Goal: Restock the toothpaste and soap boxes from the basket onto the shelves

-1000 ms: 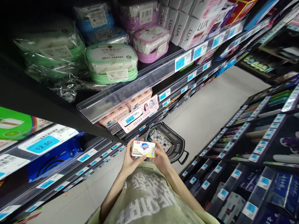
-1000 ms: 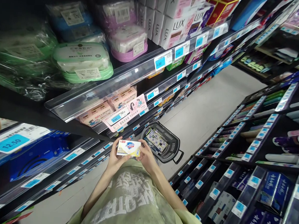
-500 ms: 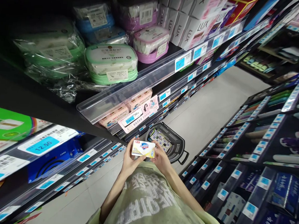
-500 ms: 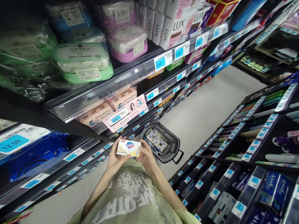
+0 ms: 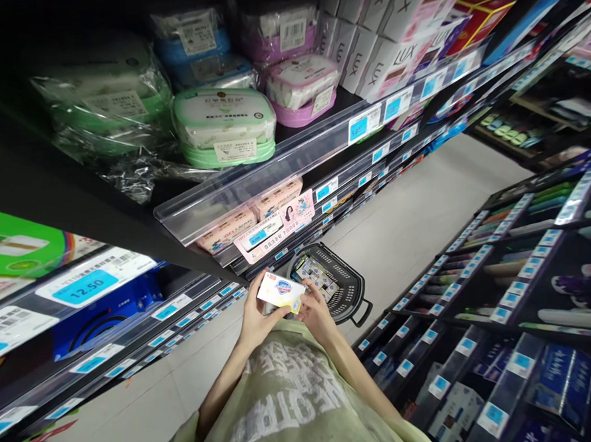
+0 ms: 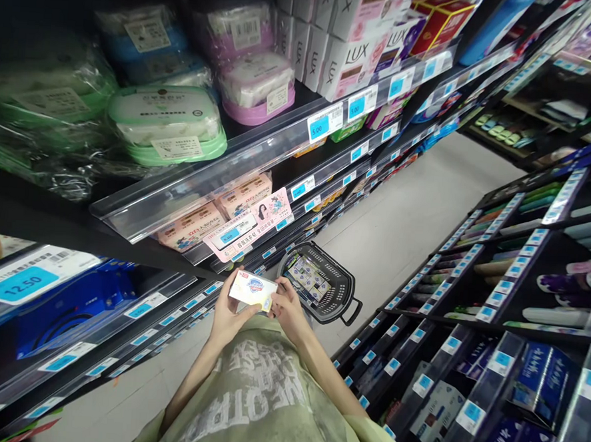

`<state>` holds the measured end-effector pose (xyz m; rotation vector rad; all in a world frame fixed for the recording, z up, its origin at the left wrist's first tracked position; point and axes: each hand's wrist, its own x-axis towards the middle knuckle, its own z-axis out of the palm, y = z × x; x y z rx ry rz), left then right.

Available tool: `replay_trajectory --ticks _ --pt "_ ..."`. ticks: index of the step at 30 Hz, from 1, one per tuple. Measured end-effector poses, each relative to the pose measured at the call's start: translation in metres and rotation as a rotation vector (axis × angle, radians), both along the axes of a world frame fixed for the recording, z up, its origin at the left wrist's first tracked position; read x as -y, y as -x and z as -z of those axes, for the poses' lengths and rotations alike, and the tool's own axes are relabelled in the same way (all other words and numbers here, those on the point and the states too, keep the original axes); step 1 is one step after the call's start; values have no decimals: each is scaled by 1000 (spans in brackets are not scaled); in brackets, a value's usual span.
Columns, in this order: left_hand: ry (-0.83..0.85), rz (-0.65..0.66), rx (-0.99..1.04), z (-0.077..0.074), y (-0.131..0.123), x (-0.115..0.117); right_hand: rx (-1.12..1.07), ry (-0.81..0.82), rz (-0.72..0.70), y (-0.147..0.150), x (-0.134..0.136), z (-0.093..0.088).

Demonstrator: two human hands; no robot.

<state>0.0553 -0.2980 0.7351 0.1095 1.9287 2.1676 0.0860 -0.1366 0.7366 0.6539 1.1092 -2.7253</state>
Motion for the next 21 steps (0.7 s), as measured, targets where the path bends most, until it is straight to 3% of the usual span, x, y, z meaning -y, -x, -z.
replay_trajectory --ticks 21 --pt "311 -4 -173 -1 -3 -2 -76 -52 -14 -1 3 -2"
